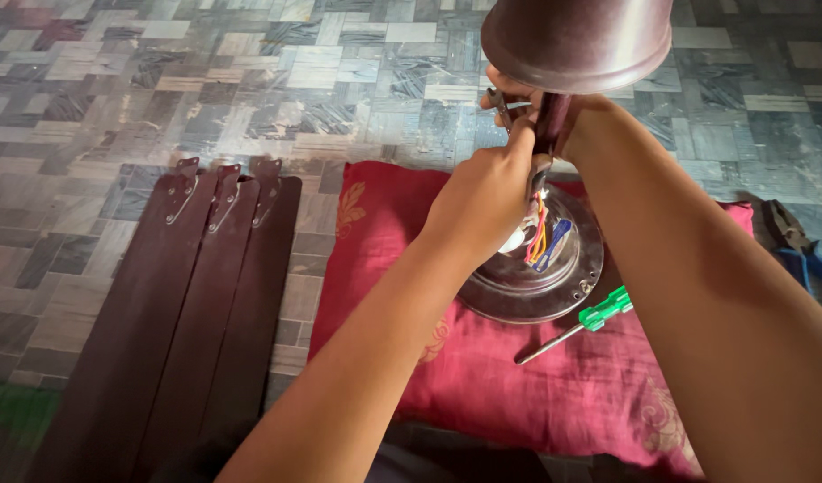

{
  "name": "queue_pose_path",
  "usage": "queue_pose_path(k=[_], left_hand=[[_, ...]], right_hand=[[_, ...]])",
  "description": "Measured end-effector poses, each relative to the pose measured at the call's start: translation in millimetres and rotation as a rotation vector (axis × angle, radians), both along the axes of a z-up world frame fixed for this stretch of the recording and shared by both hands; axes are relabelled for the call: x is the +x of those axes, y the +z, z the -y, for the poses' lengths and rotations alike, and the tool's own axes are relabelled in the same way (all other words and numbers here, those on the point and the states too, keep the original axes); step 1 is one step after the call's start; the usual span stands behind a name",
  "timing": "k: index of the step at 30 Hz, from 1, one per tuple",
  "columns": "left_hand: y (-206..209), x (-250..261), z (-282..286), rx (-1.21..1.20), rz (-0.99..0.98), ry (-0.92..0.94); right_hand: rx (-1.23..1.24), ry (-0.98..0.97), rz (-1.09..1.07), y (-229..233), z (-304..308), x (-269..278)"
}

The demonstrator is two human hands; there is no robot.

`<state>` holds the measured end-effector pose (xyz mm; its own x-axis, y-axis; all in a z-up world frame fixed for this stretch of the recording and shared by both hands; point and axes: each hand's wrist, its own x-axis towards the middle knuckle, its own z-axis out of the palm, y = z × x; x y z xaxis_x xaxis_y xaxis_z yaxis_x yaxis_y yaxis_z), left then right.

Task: The person uses a green screwdriver to loosen and remove screws from the ceiling fan base, then detaches a fan blade. They later use a wrench to adjust components near the motor housing and handle several small metal fasteners.

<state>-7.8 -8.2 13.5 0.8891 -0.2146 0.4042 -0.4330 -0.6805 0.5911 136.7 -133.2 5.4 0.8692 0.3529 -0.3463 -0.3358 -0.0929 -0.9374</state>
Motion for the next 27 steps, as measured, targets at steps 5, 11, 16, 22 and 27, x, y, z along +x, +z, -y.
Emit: queue_pose_path(k=[5, 11, 16, 22, 27], left_hand=[[-5, 0, 0, -0.058, 0.04, -0.025], [-5, 1, -2, -0.022, 0.075, -0.05], [-3, -4, 0, 0.023, -0.064, -0.002], [-3, -6, 3, 0.045, 0.051, 0.006], [3, -8, 6, 0.046, -0.069, 0.029]], right_hand=[[-0.1, 0.015, 0.023, -2, -1, 6], [-0.015, 0.045, 0.038, -13, -7, 15], [-0.107, 0.002, 0.101, -9, -8, 11], [0.041, -0.016, 0.046, -2, 9, -15], [0.368, -0.03, 0.021, 2, 40, -31]])
